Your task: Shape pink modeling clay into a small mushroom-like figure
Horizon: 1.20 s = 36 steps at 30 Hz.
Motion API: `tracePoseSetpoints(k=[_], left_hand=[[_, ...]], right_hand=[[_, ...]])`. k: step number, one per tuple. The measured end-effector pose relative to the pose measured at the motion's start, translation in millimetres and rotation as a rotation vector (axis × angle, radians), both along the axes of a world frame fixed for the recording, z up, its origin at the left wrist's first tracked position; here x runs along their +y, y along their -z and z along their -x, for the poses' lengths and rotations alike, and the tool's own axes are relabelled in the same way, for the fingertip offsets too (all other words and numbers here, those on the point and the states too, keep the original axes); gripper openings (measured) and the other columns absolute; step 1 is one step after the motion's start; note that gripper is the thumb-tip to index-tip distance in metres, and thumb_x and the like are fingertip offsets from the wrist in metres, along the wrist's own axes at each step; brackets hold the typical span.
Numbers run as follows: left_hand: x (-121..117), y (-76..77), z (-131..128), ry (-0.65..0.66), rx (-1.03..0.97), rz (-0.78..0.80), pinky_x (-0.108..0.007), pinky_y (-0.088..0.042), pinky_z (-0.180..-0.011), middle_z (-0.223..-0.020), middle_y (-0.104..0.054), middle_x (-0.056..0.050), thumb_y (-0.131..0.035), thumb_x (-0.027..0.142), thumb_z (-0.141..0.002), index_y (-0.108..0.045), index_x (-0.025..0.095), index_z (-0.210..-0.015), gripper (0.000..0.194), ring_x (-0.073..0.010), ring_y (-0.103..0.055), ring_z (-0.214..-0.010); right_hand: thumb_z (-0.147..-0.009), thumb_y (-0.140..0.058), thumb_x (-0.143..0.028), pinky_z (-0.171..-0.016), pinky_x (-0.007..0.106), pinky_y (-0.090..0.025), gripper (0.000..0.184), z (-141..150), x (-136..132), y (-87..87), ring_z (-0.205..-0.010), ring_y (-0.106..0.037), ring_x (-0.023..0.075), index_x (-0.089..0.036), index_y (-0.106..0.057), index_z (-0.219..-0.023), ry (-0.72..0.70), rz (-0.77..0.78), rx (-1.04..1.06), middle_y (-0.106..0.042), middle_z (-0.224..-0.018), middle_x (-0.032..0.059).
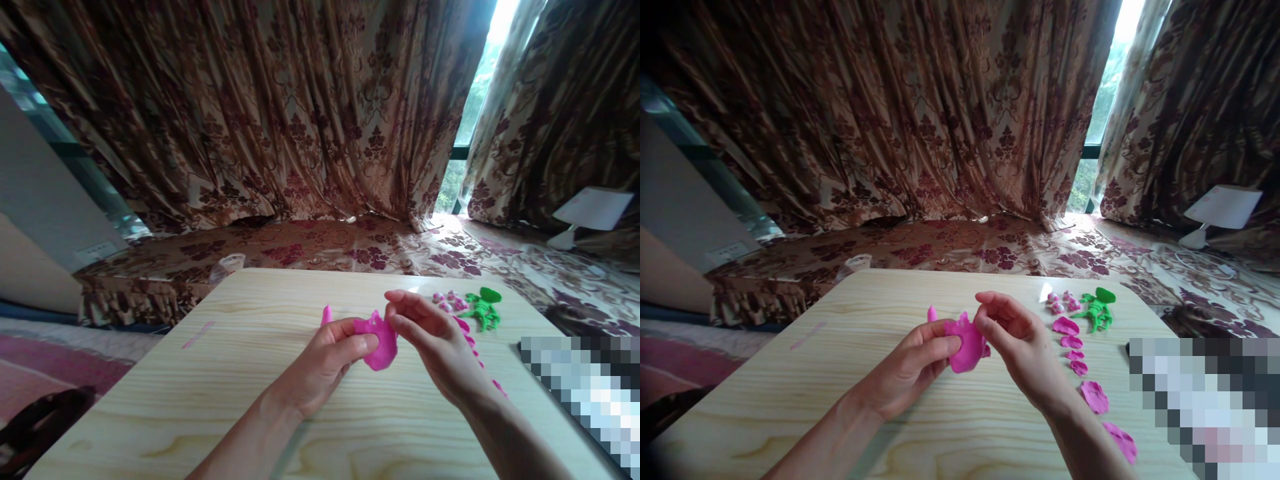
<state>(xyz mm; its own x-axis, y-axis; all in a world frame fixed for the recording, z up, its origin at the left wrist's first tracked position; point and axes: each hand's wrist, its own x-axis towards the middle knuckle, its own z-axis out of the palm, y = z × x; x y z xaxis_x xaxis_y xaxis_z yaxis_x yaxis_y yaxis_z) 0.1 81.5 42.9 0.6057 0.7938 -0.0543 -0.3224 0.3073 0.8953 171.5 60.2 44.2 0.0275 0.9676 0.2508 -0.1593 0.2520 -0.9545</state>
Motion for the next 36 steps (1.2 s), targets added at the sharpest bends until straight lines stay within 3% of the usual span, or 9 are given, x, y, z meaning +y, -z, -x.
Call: tracePoseSetpoints(k=[4, 10, 13, 17, 21, 25, 29, 36], left_hand=[[-0.7, -1.4, 0.1, 0.043, -0.104, 0.025, -0.031, -0.038, -0.089, -0.080, -0.066, -0.003, -0.061, 0.019, -0.081, -0.072, 0.017, -0.088, 0.013, -0.0158, -0.058, -0.081], [-1.1, 1.1, -0.8, 0.025, -0.079, 0.038, -0.028, -0.039, -0.088, -0.084, -0.067, -0.004, -0.063, 0.017, -0.080, -0.072, 0.016, -0.089, 0.013, -0.0150, -0.058, -0.083], [-0.7, 0.8, -0.9, 0.039, -0.101, 0.046, -0.029, -0.038, -0.089, -0.084, -0.066, -0.004, -0.063, 0.017, -0.079, -0.072, 0.016, -0.088, 0.012, -0.0152, -0.057, -0.084], [0.2, -0.8, -0.7, 0.037, -0.206, 0.065, -0.028, -0.037, -0.089, -0.086, -0.065, -0.004, -0.062, 0.014, -0.079, -0.071, 0.018, -0.091, 0.015, -0.0144, -0.055, -0.086], [2.7, 0.3, 1.0, 0.023, -0.233, 0.076, -0.027, -0.038, -0.087, -0.084, -0.064, -0.003, -0.064, 0.014, -0.078, -0.070, 0.017, -0.087, 0.011, -0.0132, -0.053, -0.083], [6.0, -0.1, 5.7, -0.020, -0.114, -0.010, -0.024, -0.037, -0.076, -0.079, -0.062, -0.001, -0.065, 0.027, -0.080, -0.070, 0.016, -0.082, 0.012, -0.0116, -0.051, -0.075], [6.7, -1.8, 8.3, -0.004, 0.074, -0.095, -0.024, -0.035, -0.071, -0.075, -0.062, -0.001, -0.070, 0.026, -0.076, -0.071, 0.014, -0.078, 0.012, -0.0118, -0.049, -0.071], [4.7, 3.0, 2.2, -0.004, -0.094, 0.079, -0.025, -0.038, -0.078, -0.076, -0.064, -0.002, -0.069, 0.020, -0.075, -0.071, 0.014, -0.079, 0.007, -0.0119, -0.053, -0.075]], right_hand=[[-0.088, -0.056, -0.036, -0.081, 0.029, -0.049, 0.027, -3.4, 0.4, -1.1, -0.088, -0.060, 0.0142, -0.025, -0.061, -0.113, -0.009, 0.018, 0.070, -0.064, -0.097, 0.0031], [-0.079, -0.068, -0.032, -0.065, 0.026, -0.050, 0.030, -2.2, -0.7, -1.0, -0.078, -0.059, 0.0141, -0.025, -0.063, -0.108, 0.000, 0.024, 0.010, -0.065, -0.091, 0.0025], [-0.081, -0.065, -0.035, -0.074, 0.029, -0.051, 0.029, -1.9, -0.1, -0.9, -0.082, -0.060, 0.0151, -0.024, -0.064, -0.108, 0.036, 0.036, 0.037, -0.065, -0.091, 0.0030], [-0.085, -0.060, -0.039, -0.082, 0.033, -0.049, 0.031, -3.8, -0.1, -0.9, -0.088, -0.061, 0.0167, -0.023, -0.063, -0.111, -0.047, 0.116, 0.038, -0.066, -0.097, 0.0048], [-0.079, -0.069, -0.029, -0.077, 0.028, -0.048, 0.035, -3.8, -2.6, -2.4, -0.086, -0.060, 0.0137, -0.027, -0.061, -0.113, -0.140, 0.121, 0.048, -0.064, -0.092, 0.0004], [-0.078, -0.070, -0.025, -0.070, 0.023, -0.047, 0.034, -1.3, -4.1, -4.2, -0.078, -0.057, 0.0100, -0.028, -0.061, -0.111, -0.162, 0.088, 0.079, -0.061, -0.083, -0.0026], [-0.077, -0.070, -0.025, -0.067, 0.023, -0.048, 0.033, 1.3, -3.7, -4.3, -0.075, -0.058, 0.0104, -0.027, -0.062, -0.109, -0.193, 0.080, 0.052, -0.062, -0.082, -0.0023], [-0.085, -0.062, -0.031, -0.078, 0.025, -0.049, 0.025, -1.9, -1.5, -1.2, -0.087, -0.061, 0.0129, -0.025, -0.063, -0.109, -0.057, 0.050, 0.052, -0.066, -0.092, 0.0013]])
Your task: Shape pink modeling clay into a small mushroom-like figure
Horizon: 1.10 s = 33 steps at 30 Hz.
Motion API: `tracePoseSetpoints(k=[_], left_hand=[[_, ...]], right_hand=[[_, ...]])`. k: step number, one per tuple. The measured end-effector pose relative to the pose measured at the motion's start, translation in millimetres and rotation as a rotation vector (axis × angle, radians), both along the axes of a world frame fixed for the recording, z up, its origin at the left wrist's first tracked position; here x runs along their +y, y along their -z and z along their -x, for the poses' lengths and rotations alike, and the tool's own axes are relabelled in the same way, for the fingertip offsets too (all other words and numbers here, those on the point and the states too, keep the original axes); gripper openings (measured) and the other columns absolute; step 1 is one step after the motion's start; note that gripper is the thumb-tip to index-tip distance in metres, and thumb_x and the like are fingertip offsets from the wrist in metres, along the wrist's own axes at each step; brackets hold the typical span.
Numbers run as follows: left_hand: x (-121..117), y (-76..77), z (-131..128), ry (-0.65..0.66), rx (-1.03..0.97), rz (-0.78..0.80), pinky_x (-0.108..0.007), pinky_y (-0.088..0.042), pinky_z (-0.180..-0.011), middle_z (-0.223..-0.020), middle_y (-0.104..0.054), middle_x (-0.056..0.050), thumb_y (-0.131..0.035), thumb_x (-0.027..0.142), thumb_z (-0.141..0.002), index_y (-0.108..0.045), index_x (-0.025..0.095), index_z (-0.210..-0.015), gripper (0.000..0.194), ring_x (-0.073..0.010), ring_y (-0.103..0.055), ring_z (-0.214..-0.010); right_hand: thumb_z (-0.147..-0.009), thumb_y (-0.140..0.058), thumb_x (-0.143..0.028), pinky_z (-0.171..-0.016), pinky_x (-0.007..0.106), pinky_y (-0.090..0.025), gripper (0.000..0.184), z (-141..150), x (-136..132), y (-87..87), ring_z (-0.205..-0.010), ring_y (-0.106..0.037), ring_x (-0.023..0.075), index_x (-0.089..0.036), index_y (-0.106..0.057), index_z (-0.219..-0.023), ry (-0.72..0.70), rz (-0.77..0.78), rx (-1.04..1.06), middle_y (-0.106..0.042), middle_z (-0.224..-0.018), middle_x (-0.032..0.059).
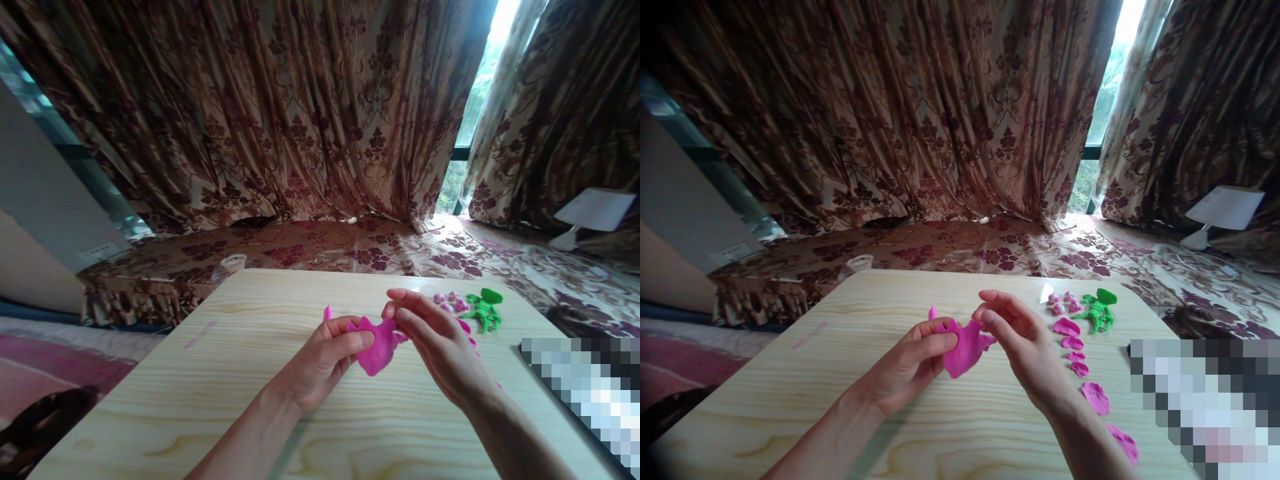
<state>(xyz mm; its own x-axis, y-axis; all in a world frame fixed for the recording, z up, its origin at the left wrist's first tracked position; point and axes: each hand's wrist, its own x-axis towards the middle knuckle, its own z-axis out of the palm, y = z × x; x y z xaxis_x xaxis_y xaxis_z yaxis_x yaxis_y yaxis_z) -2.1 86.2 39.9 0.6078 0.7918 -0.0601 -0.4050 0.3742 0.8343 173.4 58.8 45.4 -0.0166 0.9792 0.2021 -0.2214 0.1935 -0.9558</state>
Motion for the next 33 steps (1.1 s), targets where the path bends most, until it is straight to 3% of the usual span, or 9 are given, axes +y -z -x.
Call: tracePoseSetpoints(k=[3, 7, 11, 15, 23, 27, 30, 33], left_hand=[[0.8, 2.7, -2.1, -0.001, -0.114, 0.028, -0.026, -0.039, -0.083, -0.083, -0.066, -0.003, -0.065, 0.017, -0.078, -0.071, 0.014, -0.084, 0.008, -0.0128, -0.055, -0.081], [3.3, 3.2, -1.2, -0.032, -0.179, 0.047, -0.025, -0.039, -0.081, -0.086, -0.066, -0.003, -0.063, 0.017, -0.081, -0.071, 0.015, -0.089, 0.012, -0.0119, -0.053, -0.082], [5.4, 0.4, 3.4, -0.041, -0.033, -0.046, -0.022, -0.037, -0.072, -0.077, -0.064, -0.001, -0.064, 0.027, -0.082, -0.072, 0.014, -0.083, 0.015, -0.0095, -0.050, -0.072], [4.6, -0.9, 6.1, 0.045, 0.118, -0.121, -0.022, -0.036, -0.073, -0.075, -0.065, -0.001, -0.066, 0.021, -0.080, -0.072, 0.012, -0.081, 0.011, -0.0093, -0.050, -0.072], [1.7, 2.5, 0.3, 0.094, -0.043, -0.012, -0.024, -0.039, -0.079, -0.076, -0.066, -0.001, -0.063, 0.014, -0.081, -0.069, 0.013, -0.078, 0.007, -0.0104, -0.055, -0.074], [4.3, 4.9, -0.6, 0.055, -0.129, 0.038, -0.026, -0.040, -0.082, -0.081, -0.066, -0.004, -0.058, 0.015, -0.084, -0.071, 0.012, -0.087, 0.013, -0.0120, -0.056, -0.080], [5.8, 5.3, -0.2, 0.024, -0.130, 0.051, -0.028, -0.040, -0.084, -0.087, -0.066, -0.005, -0.058, 0.017, -0.084, -0.070, 0.012, -0.095, 0.017, -0.0140, -0.054, -0.087], [4.7, 4.8, -0.1, 0.025, -0.050, 0.000, -0.026, -0.040, -0.080, -0.084, -0.065, -0.005, -0.060, 0.020, -0.084, -0.071, 0.011, -0.089, 0.015, -0.0122, -0.053, -0.081]], right_hand=[[-0.085, -0.063, -0.032, -0.084, 0.024, -0.048, 0.023, -2.2, 1.2, 1.6, -0.090, -0.061, 0.0122, -0.025, -0.065, -0.107, -0.004, 0.030, 0.000, -0.066, -0.093, 0.0012], [-0.078, -0.071, -0.025, -0.077, 0.019, -0.050, 0.028, -2.4, 1.6, 2.1, -0.087, -0.061, 0.0100, -0.028, -0.065, -0.105, -0.037, 0.009, -0.002, -0.065, -0.093, -0.0012], [-0.078, -0.071, -0.022, -0.074, 0.018, -0.050, 0.028, 0.2, 0.4, -0.4, -0.083, -0.061, 0.0086, -0.027, -0.064, -0.104, -0.065, 0.002, 0.013, -0.065, -0.090, -0.0017], [-0.078, -0.071, -0.022, -0.070, 0.019, -0.051, 0.029, 3.6, -1.0, -3.4, -0.078, -0.060, 0.0088, -0.026, -0.063, -0.105, -0.148, 0.015, 0.013, -0.065, -0.085, -0.0014], [-0.084, -0.065, -0.031, -0.073, 0.020, -0.050, 0.019, -0.7, 1.8, -0.5, -0.081, -0.061, 0.0097, -0.025, -0.065, -0.102, 0.037, -0.019, -0.006, -0.067, -0.091, 0.0003], [-0.086, -0.061, -0.033, -0.079, 0.022, -0.050, 0.021, -2.7, 1.9, 1.1, -0.084, -0.060, 0.0106, -0.025, -0.064, -0.104, 0.026, -0.019, -0.025, -0.066, -0.091, 0.0005], [-0.080, -0.069, -0.026, -0.072, 0.019, -0.050, 0.023, -0.7, 1.5, -0.4, -0.081, -0.060, 0.0093, -0.025, -0.064, -0.102, 0.017, -0.031, -0.060, -0.064, -0.087, -0.0014], [-0.079, -0.069, -0.023, -0.067, 0.018, -0.049, 0.022, 1.6, 2.0, -2.4, -0.075, -0.058, 0.0080, -0.025, -0.064, -0.100, 0.007, -0.065, -0.058, -0.062, -0.082, -0.0027]])
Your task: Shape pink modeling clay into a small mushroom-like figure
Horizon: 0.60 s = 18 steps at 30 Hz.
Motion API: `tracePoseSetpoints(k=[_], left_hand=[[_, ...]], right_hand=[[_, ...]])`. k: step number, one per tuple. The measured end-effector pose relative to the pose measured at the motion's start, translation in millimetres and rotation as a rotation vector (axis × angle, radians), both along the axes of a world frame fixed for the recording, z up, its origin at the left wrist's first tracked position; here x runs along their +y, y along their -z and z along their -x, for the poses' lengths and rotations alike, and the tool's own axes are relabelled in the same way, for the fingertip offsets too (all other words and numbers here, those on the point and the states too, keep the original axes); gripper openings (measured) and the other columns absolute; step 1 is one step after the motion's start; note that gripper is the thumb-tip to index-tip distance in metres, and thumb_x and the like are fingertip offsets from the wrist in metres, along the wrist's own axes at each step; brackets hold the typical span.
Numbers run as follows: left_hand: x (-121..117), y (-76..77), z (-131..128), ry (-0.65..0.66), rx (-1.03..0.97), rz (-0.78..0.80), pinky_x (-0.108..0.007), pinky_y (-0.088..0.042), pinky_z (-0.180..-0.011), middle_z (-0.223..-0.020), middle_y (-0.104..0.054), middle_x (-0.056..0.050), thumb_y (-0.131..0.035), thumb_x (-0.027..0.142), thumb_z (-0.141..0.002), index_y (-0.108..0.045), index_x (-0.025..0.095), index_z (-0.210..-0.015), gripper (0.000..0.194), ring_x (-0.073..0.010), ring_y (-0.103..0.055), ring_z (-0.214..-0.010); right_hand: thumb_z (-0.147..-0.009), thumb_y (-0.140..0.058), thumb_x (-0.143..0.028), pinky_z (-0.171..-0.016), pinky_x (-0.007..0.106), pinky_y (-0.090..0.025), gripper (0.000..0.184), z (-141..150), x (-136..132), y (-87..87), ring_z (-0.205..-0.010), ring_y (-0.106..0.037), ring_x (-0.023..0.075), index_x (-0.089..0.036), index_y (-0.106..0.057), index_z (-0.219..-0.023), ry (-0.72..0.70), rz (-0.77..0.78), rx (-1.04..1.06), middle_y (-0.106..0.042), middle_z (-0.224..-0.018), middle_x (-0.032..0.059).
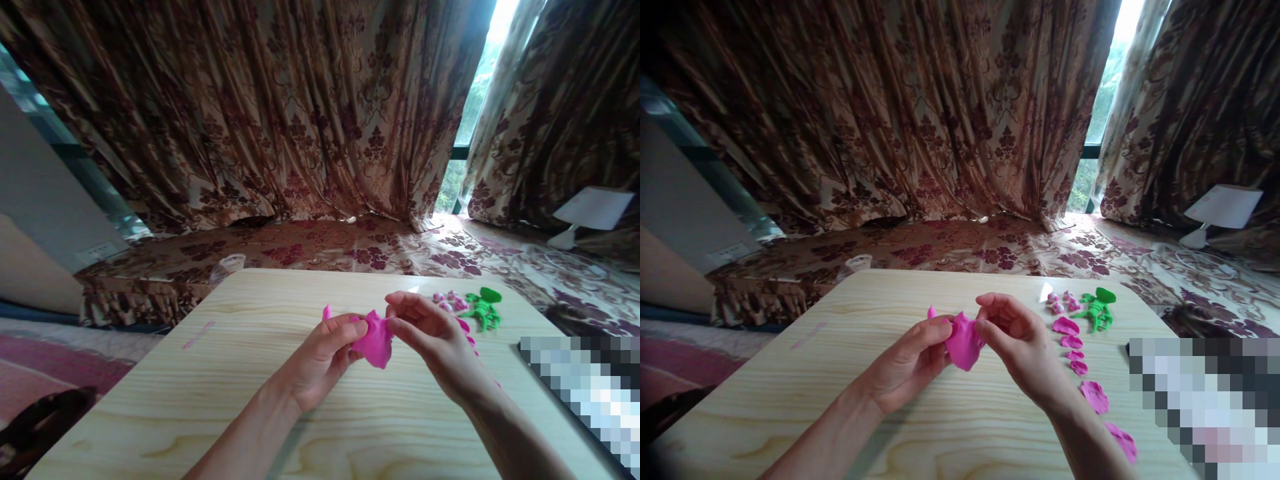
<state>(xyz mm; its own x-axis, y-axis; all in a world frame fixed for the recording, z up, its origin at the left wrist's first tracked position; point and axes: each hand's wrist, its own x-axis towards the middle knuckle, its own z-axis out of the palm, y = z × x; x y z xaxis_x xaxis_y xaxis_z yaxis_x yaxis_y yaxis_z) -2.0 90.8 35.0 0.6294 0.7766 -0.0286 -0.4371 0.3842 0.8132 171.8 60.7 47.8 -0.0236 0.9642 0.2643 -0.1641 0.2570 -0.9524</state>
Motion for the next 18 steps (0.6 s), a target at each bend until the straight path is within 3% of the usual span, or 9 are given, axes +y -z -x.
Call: tracePoseSetpoints(k=[5, 10, 18], left_hand=[[-3.4, 2.0, -0.8, -0.005, 0.098, -0.029, -0.024, -0.038, -0.082, -0.081, -0.066, -0.003, -0.068, 0.017, -0.078, -0.072, 0.011, -0.085, 0.010, -0.0119, -0.054, -0.081], [-1.5, 4.3, -1.4, -0.006, 0.026, 0.019, -0.026, -0.038, -0.086, -0.079, -0.065, -0.003, -0.064, 0.016, -0.080, -0.072, 0.012, -0.084, 0.009, -0.0124, -0.054, -0.082], [-3.8, -0.2, -2.0, 0.056, -0.087, 0.062, -0.027, -0.040, -0.084, -0.085, -0.066, -0.006, -0.058, 0.010, -0.081, -0.070, 0.012, -0.091, 0.016, -0.0125, -0.055, -0.083]], right_hand=[[-0.079, -0.069, -0.023, -0.065, 0.018, -0.049, 0.022, -0.6, 0.7, 0.3, -0.073, -0.058, 0.0079, -0.025, -0.064, -0.100, -0.007, 0.002, 0.000, -0.062, -0.081, -0.0027], [-0.084, -0.064, -0.031, -0.076, 0.021, -0.051, 0.020, -2.2, 0.4, 1.7, -0.085, -0.061, 0.0109, -0.025, -0.065, -0.103, 0.033, 0.022, 0.008, -0.066, -0.089, 0.0000], [-0.085, -0.062, -0.033, -0.077, 0.025, -0.052, 0.022, -3.7, -0.6, 2.2, -0.084, -0.061, 0.0129, -0.023, -0.064, -0.104, 0.050, 0.020, 0.030, -0.066, -0.091, 0.0022]])
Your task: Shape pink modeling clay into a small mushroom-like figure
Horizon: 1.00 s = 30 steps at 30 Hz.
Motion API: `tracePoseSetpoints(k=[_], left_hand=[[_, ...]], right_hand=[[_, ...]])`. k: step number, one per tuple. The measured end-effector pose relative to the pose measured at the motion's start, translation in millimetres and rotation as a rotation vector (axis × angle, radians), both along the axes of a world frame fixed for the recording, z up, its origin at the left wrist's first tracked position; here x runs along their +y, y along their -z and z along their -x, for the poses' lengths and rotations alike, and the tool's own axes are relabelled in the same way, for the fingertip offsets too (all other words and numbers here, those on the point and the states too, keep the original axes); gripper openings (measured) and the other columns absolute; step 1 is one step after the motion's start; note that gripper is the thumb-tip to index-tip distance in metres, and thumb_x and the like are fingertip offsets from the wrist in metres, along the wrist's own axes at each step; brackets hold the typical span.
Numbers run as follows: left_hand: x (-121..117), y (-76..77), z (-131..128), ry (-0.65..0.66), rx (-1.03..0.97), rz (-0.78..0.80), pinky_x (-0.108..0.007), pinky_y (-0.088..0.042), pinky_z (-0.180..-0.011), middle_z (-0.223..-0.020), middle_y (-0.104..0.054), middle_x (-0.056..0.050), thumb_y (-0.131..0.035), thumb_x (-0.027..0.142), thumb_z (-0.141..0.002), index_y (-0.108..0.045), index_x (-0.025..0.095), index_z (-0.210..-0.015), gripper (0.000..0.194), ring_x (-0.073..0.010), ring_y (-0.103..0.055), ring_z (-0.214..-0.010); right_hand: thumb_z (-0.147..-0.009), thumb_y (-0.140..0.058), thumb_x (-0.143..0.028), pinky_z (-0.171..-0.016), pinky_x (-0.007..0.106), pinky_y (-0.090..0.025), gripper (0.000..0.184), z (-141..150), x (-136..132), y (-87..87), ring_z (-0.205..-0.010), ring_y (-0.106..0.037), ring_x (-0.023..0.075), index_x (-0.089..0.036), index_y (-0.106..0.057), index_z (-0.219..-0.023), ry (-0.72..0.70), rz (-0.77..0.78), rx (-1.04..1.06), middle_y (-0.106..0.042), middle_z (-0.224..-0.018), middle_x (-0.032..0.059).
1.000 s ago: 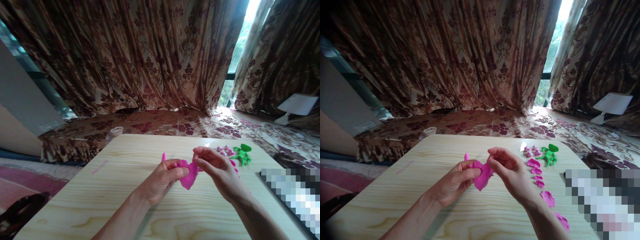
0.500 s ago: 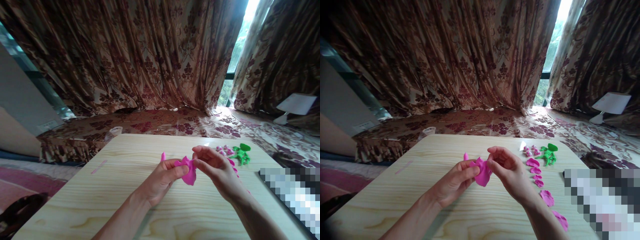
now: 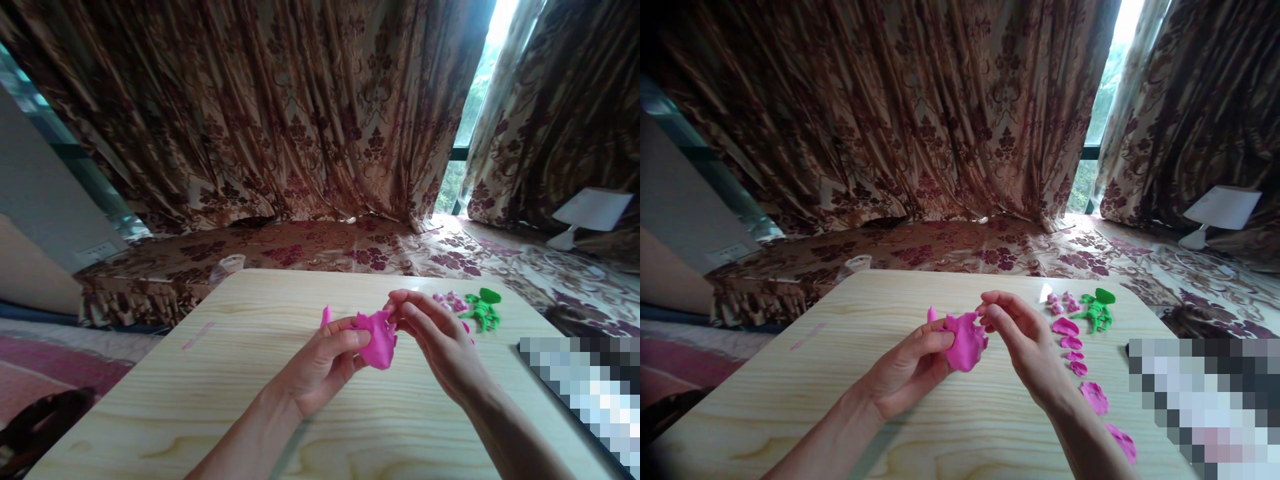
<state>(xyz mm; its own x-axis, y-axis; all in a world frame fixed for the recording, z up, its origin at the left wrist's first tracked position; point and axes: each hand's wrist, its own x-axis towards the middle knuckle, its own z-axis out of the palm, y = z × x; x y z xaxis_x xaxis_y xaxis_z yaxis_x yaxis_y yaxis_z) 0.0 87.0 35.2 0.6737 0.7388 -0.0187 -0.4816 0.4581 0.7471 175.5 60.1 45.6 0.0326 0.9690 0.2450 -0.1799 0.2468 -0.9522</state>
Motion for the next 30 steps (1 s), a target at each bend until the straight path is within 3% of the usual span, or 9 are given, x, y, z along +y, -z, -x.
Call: tracePoseSetpoints(k=[6, 10, 15, 22, 30], left_hand=[[0.2, -0.8, 0.3, -0.014, -0.019, -0.023, -0.026, -0.041, -0.084, -0.087, -0.067, -0.005, -0.057, 0.014, -0.084, -0.071, 0.012, -0.088, 0.015, -0.0118, -0.055, -0.084], [0.0, -0.4, -0.1, -0.030, 0.042, -0.026, -0.021, -0.040, -0.078, -0.080, -0.066, -0.003, -0.063, 0.014, -0.082, -0.071, 0.012, -0.083, 0.009, -0.0085, -0.054, -0.076], [-0.4, -1.7, -0.7, -0.052, 0.064, -0.032, -0.022, -0.040, -0.080, -0.081, -0.067, -0.003, -0.063, 0.014, -0.081, -0.072, 0.014, -0.089, 0.013, -0.0098, -0.054, -0.077], [-1.4, -1.7, -1.8, -0.068, 0.168, -0.095, -0.024, -0.040, -0.083, -0.084, -0.068, -0.006, -0.065, 0.022, -0.080, -0.073, 0.013, -0.087, 0.014, -0.0141, -0.055, -0.084], [-2.2, -1.9, -1.2, -0.078, 0.202, -0.082, -0.026, -0.039, -0.084, -0.081, -0.070, -0.005, -0.070, 0.021, -0.075, -0.074, 0.015, -0.087, 0.014, -0.0156, -0.057, -0.083]], right_hand=[[-0.079, -0.069, -0.025, -0.065, 0.020, -0.050, 0.024, 2.8, -2.6, -3.4, -0.075, -0.059, 0.0104, -0.024, -0.063, -0.102, -0.097, 0.031, -0.002, -0.062, -0.082, -0.0011], [-0.078, -0.070, -0.026, -0.066, 0.020, -0.050, 0.022, 2.7, -0.8, -2.0, -0.075, -0.059, 0.0096, -0.024, -0.064, -0.100, -0.070, 0.034, 0.001, -0.064, -0.083, -0.0012], [-0.080, -0.068, -0.032, -0.069, 0.023, -0.052, 0.023, 0.8, -0.5, -1.1, -0.081, -0.061, 0.0128, -0.024, -0.065, -0.101, -0.011, 0.041, -0.055, -0.066, -0.090, 0.0018], [-0.077, -0.070, -0.026, -0.068, 0.024, -0.051, 0.028, 4.2, -2.8, -2.4, -0.078, -0.061, 0.0118, -0.024, -0.062, -0.104, -0.142, 0.041, -0.025, -0.067, -0.088, 0.0010], [-0.075, -0.072, -0.029, -0.065, 0.024, -0.052, 0.024, 4.0, -1.2, -2.0, -0.074, -0.061, 0.0126, -0.023, -0.065, -0.097, -0.009, 0.022, -0.037, -0.066, -0.082, 0.0005]])
